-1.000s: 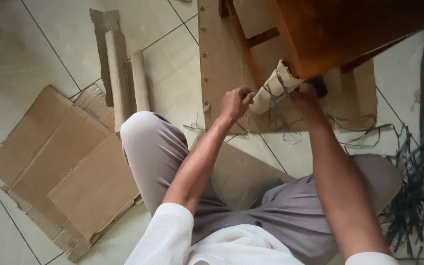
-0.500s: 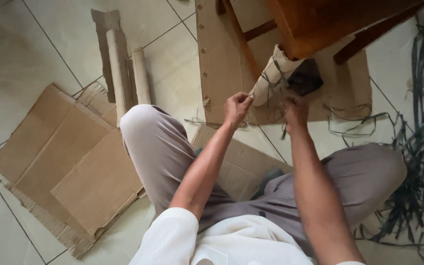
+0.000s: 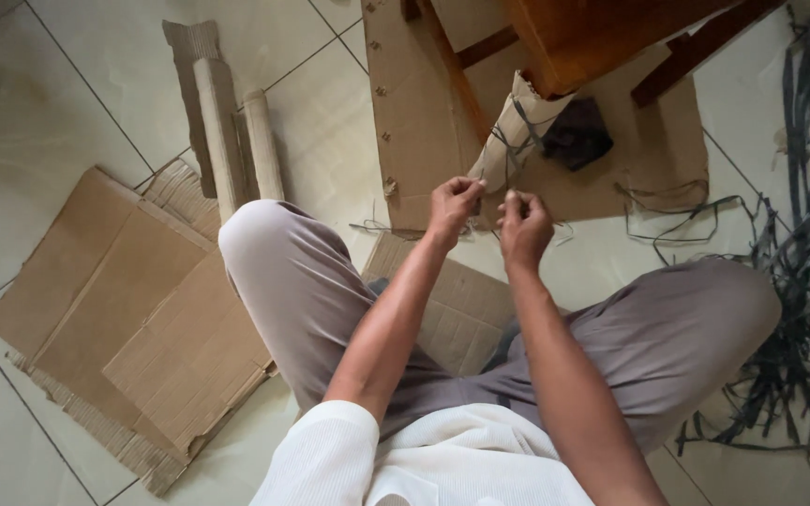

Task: Wrap the legs of a wooden chair with cardboard and string for protection.

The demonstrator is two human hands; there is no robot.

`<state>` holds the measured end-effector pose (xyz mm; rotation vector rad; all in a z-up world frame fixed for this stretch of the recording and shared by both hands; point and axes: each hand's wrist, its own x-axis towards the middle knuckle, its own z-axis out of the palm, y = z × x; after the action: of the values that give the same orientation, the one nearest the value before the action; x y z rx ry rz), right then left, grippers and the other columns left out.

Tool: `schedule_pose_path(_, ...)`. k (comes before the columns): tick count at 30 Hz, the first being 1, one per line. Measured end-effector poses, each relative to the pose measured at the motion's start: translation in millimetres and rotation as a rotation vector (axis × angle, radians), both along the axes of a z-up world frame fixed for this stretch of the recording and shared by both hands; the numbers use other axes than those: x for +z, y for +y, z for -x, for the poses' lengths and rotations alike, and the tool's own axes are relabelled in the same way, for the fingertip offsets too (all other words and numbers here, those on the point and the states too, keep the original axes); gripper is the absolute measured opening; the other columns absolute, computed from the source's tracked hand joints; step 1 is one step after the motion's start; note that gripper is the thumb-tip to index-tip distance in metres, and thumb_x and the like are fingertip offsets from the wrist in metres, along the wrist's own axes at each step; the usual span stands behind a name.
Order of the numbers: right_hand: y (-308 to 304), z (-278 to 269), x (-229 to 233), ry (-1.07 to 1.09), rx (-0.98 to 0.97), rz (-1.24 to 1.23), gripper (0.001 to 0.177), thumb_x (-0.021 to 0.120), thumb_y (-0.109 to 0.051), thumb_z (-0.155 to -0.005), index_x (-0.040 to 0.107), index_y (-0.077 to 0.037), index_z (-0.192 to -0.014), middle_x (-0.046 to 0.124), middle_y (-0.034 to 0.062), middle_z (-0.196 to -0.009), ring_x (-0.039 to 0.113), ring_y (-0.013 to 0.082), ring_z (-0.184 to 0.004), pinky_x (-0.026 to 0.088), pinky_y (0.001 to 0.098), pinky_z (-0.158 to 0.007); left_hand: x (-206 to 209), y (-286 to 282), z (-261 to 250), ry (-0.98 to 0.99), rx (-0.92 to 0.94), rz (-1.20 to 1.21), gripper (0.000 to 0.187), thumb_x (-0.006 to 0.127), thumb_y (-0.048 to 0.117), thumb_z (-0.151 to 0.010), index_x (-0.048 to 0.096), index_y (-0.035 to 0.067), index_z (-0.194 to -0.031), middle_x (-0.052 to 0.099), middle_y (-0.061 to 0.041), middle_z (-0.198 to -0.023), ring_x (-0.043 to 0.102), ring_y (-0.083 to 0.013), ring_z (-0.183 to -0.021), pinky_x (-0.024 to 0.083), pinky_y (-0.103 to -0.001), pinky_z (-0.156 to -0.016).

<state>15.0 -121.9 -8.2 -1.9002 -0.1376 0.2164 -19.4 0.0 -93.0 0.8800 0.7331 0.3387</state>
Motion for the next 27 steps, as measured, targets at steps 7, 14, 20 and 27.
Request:
schedule_pose_path(7,10,29,17,-0.121,0.072,0.087,0.022,0.067,-0.025,-0.104,0.068,-0.003,-0.098,0.069,0.0057,-0.073,0.068,0.0113,-0.06,0.052,0.0309,-0.056,29,9,17,-0.021,-0.166,0.147,0.021,0.079,0.025,-0.094,0.068,0.008,-0.093,0.06,0.002,-0.072,0.052,-0.0074,-0.058,0.037,-0.025,-0.05)
schedule_pose_path(14,11,35,19,-0.209,0.148,0.174,0.013,0.065,-0.016,-0.101,0.067,-0.004,-0.096,0.073,0.0094,-0.075,0.073,0.0219,-0.068,0.054,0.037,-0.063,43,10,19,-0.007,-0.227,0.162,0.02,0.079,0.024,-0.09,0.069,0.007,-0.094,0.07,0.0,-0.083,0.066,-0.0094,-0.073,0.054,-0.026,-0.066)
schedule_pose_path(20,7,38,19,-0.369,0.255,0.216,0.009,0.065,-0.011,-0.097,0.072,-0.006,-0.097,0.075,0.0129,-0.085,0.074,0.0299,-0.078,0.055,0.0401,-0.067,38,16,18,0.018,-0.313,0.023,0.02,0.079,0.025,-0.091,0.072,0.006,-0.093,0.068,0.0,-0.077,0.06,-0.0088,-0.064,0.047,-0.025,-0.055)
schedule_pose_path(27,7,25,27,-0.24,0.016,0.124,0.018,0.066,-0.021,-0.1,0.074,-0.005,-0.103,0.076,0.0115,-0.088,0.072,0.0232,-0.077,0.056,0.0359,-0.072,37,15,20,0.095,-0.279,-0.197,0.02,0.08,0.023,-0.09,0.079,0.003,-0.093,0.067,0.002,-0.072,0.048,-0.0052,-0.059,0.035,-0.024,-0.051)
